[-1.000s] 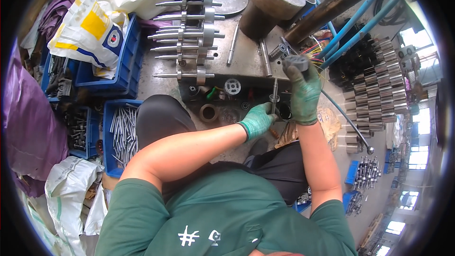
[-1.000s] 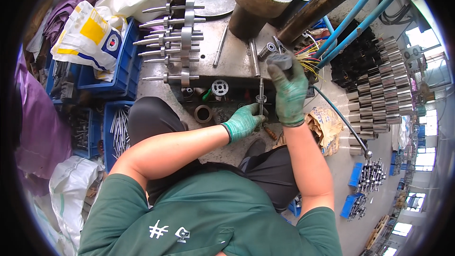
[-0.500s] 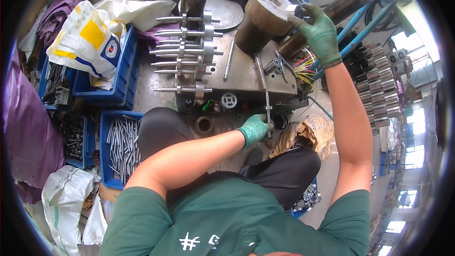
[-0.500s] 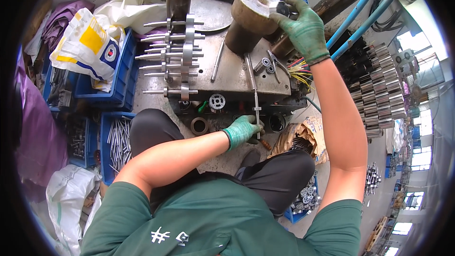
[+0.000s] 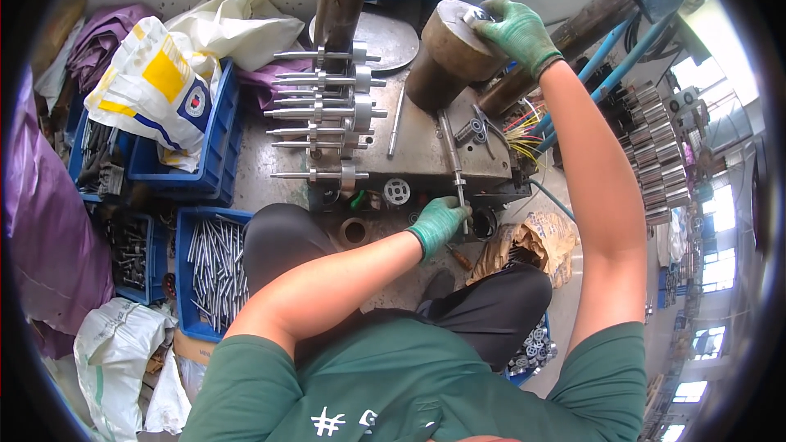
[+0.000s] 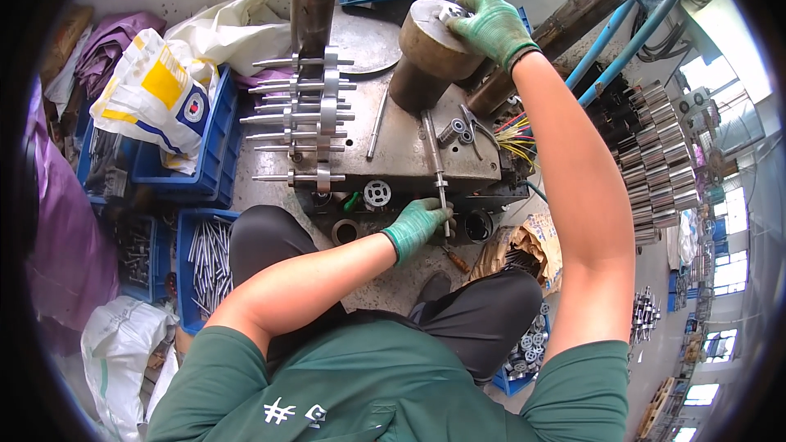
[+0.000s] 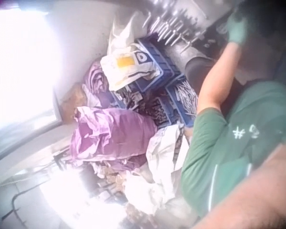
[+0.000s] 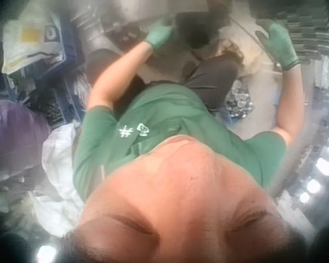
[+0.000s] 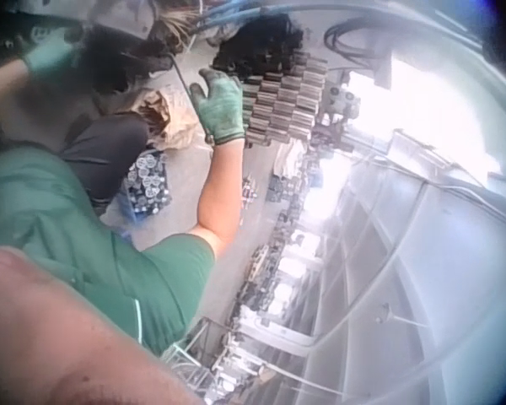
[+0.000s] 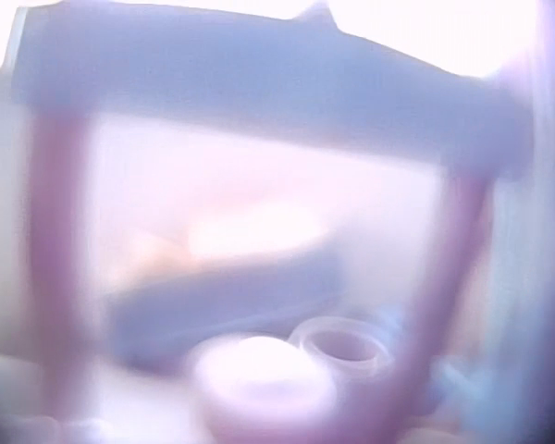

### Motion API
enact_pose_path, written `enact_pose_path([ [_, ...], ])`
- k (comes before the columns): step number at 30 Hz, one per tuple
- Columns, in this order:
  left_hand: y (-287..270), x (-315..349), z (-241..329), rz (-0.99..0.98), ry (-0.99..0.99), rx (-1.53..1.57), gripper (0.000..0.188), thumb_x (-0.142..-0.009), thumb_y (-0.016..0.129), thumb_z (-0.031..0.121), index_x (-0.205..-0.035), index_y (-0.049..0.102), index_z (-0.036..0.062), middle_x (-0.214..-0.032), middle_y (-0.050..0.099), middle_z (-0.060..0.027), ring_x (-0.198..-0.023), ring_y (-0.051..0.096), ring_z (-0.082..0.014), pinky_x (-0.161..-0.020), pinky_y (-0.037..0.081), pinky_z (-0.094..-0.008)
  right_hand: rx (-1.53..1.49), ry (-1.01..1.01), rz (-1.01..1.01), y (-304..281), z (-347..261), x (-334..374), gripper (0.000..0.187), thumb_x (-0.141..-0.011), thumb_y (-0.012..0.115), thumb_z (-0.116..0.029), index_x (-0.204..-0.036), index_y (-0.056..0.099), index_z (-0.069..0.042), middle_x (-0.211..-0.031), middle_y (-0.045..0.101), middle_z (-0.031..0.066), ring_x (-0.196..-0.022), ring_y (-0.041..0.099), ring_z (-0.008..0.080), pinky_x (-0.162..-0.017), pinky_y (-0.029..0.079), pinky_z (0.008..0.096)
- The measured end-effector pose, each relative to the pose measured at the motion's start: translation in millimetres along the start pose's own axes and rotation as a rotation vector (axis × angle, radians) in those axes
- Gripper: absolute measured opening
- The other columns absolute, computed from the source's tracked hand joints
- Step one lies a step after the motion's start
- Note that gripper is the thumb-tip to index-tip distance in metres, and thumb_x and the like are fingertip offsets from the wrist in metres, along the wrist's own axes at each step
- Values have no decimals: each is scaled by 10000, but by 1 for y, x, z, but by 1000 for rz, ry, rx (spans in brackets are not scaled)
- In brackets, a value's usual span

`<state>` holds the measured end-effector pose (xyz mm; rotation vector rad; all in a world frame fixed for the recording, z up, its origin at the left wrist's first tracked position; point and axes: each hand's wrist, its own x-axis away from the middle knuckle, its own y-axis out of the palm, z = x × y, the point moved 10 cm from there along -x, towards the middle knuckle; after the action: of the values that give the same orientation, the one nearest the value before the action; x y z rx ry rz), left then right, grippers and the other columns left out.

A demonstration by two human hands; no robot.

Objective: The person uses a press machine and handheld metal tools to assemble small gear-like components. They pick up parts from nearby bins, place them into the machine's fixture, and use a lever and a metal rod to secure and fit the pieces together.

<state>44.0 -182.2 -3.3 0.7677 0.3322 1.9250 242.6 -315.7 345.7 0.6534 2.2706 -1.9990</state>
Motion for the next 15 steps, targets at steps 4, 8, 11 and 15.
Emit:
enact_pose_path([
  [4, -8, -6, 10, 25, -7, 83, 324, -1072, 651, 205, -1301, 623, -22, -1002, 726, -129, -823, 737, -223, -719, 627, -365, -28, -2, 2, -14, -2, 18, 625, -900, 760, -469, -1313, 720, -1, -1251, 749, 232, -1181, 717, 360, -1074, 538, 397],
  [8, -1, -2, 20, -18, -26, 114, 309, -1065, 657, 173, -1291, 622, -35, -1016, 728, -145, -859, 746, -246, -756, 633, -374, 42, -106, 31, -48, 8, 73, 529, -944, 733, -334, -1316, 696, 40, -1301, 722, 257, -1196, 712, 354, -1095, 533, 406],
  [11, -13, 3, 34, -1, -3, 44, 307, -1049, 659, 97, -1304, 615, -69, -1060, 727, -165, -908, 752, -262, -807, 634, -375, 93, -182, -76, -58, 3, 129, 433, -940, 780, -189, -1324, 689, -11, -1234, 722, 184, -1065, 726, 302, -978, 579, 390],
  [15, -7, 5, 40, -17, 41, -24, 305, -1035, 657, 57, -1306, 622, -78, -1085, 736, -170, -922, 754, -255, -824, 635, -363, 282, -208, -252, -93, 35, 227, 374, -860, 777, -151, -1206, 704, -31, -1171, 719, 170, -1111, 693, 354, -1112, 473, 500],
])
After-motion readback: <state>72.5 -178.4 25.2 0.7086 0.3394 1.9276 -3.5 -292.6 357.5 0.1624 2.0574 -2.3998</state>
